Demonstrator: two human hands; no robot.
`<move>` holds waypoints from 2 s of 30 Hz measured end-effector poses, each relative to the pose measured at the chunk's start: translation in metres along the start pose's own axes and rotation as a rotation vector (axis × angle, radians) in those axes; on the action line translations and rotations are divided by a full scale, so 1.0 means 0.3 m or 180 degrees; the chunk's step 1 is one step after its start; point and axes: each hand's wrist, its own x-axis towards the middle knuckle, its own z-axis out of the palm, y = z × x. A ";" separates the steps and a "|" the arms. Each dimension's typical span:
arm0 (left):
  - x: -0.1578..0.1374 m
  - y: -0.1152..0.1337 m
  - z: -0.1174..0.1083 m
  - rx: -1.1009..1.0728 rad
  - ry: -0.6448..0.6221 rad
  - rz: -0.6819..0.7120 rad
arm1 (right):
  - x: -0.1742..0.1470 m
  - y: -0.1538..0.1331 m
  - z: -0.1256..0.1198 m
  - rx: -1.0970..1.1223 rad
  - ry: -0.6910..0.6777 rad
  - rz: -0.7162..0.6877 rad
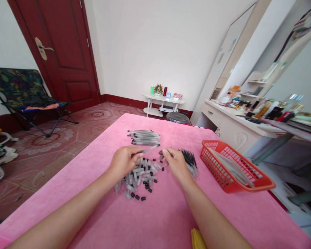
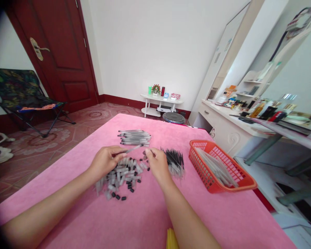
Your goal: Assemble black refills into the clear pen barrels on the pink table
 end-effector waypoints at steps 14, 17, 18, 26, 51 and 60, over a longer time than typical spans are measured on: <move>-0.013 0.012 -0.014 0.1955 -0.0171 0.0776 | 0.001 0.022 -0.003 0.0023 -0.0058 -0.0042; -0.012 0.005 -0.015 0.1987 -0.0178 0.0810 | 0.003 0.031 -0.006 -0.0226 -0.0043 -0.0022; -0.012 0.004 -0.015 0.1997 -0.0175 0.0816 | 0.003 0.033 -0.007 -0.0329 -0.0053 -0.0004; -0.013 -0.005 -0.011 0.2006 -0.0186 0.0784 | -0.001 0.045 -0.005 -0.0061 -0.0128 -0.0056; -0.011 -0.013 -0.010 0.1973 -0.0318 0.0830 | -0.003 0.046 -0.003 -0.0300 -0.0323 0.0038; -0.011 -0.013 -0.012 0.1948 -0.0309 0.0838 | -0.005 0.050 -0.004 -0.0347 -0.0397 0.0068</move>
